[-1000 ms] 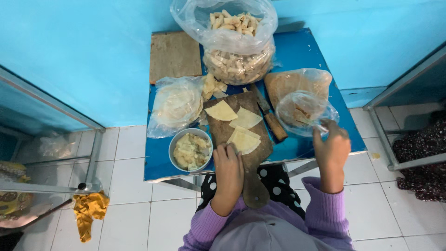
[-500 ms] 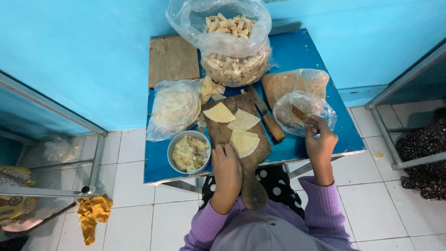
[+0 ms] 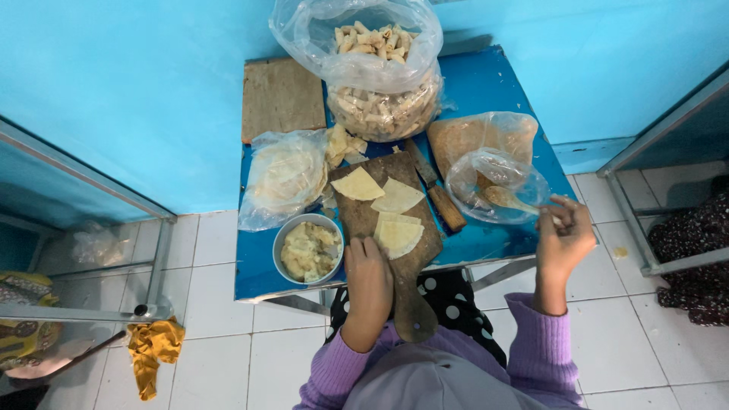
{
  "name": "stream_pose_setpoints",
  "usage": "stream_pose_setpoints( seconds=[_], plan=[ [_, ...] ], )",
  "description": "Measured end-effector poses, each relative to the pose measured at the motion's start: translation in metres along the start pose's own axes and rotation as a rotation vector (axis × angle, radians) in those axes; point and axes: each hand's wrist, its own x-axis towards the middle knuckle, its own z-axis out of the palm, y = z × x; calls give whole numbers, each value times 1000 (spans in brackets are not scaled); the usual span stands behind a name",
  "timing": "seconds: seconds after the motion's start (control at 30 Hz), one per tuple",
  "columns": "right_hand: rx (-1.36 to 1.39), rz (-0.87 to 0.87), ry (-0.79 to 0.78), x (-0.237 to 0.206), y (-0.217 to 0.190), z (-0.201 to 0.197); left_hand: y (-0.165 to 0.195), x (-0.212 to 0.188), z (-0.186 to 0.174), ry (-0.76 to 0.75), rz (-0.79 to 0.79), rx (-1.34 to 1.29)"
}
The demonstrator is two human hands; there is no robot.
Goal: The person sits at a small table and assembles filled snacks. They take flat square wrappers from a pile on a cutting board, scoop filling from a bowl with a spoon onto a wrapper, fold the wrapper over the filling by hand, and place the folded snack on a stack on the board.
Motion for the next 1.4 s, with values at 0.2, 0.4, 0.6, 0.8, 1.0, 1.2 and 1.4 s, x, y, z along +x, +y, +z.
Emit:
stream_pose_setpoints(
  seconds=[0.2,0.4,0.6,0.8,1.0,1.2,1.4],
  plan=[
    [93,25,-72,-18,-3,-6,-1,-1,-1,17,-23,-15],
    [208,162,-338,-44,-2,30,-2,-5,-5,70,-19,-113],
    [317,221,-533,-63,-3,64,-8,-7,-2,160,-17,-313],
    [215,1,-584,-73,-4,69,-12,-10,3,141,-104,-498],
    [-48,-429,-470,-76,-11,61,-11,-9,0,150,-95,-459],
    [-76,-580,-402,-77,-9,56,-10,-9,-1,175,-46,-447],
    [55,-692,-230,-45,7,37,-10,-8,4,136,-66,-501]
  ],
)
